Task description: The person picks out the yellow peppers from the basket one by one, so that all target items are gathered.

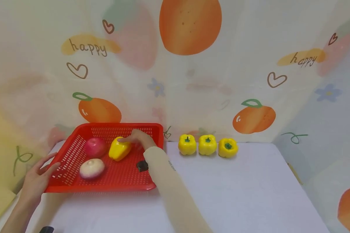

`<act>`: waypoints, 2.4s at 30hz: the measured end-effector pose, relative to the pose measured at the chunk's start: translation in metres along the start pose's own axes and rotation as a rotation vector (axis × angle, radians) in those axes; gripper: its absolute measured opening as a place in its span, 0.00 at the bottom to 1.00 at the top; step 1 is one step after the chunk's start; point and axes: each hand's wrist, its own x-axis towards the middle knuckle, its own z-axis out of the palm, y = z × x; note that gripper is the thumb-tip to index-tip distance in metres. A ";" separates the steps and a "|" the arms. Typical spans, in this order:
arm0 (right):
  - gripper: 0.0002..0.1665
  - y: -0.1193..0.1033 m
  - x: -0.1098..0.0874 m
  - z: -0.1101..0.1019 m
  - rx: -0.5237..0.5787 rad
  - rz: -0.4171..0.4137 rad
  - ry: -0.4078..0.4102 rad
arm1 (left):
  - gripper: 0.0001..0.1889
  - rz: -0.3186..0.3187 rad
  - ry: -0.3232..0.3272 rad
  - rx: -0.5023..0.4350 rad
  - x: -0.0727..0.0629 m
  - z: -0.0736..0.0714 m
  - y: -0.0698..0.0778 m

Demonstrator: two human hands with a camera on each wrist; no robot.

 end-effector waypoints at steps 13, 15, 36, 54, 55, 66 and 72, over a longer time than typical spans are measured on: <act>0.24 0.010 0.006 0.019 0.095 -0.043 -0.036 | 0.30 -0.012 0.007 0.010 -0.001 0.001 -0.003; 0.21 0.008 0.007 0.020 0.091 -0.067 -0.035 | 0.30 -0.012 0.008 0.019 -0.001 0.000 -0.003; 0.41 -0.020 -0.037 -0.014 -0.326 -0.362 0.122 | 0.30 -0.004 0.000 -0.018 -0.001 -0.001 0.000; 0.45 0.010 -0.076 -0.040 -0.278 -0.498 0.269 | 0.30 -0.009 0.006 -0.009 -0.002 0.000 0.001; 0.44 0.012 -0.079 -0.042 -0.259 -0.510 0.277 | 0.30 -0.012 0.007 -0.007 -0.002 0.000 0.001; 0.48 0.037 -0.112 -0.074 -0.193 -0.525 0.367 | 0.31 -0.043 0.018 0.038 0.000 0.001 0.001; 0.47 0.059 -0.126 -0.096 -0.239 -0.499 0.380 | 0.31 -0.050 0.015 0.031 0.000 0.001 0.000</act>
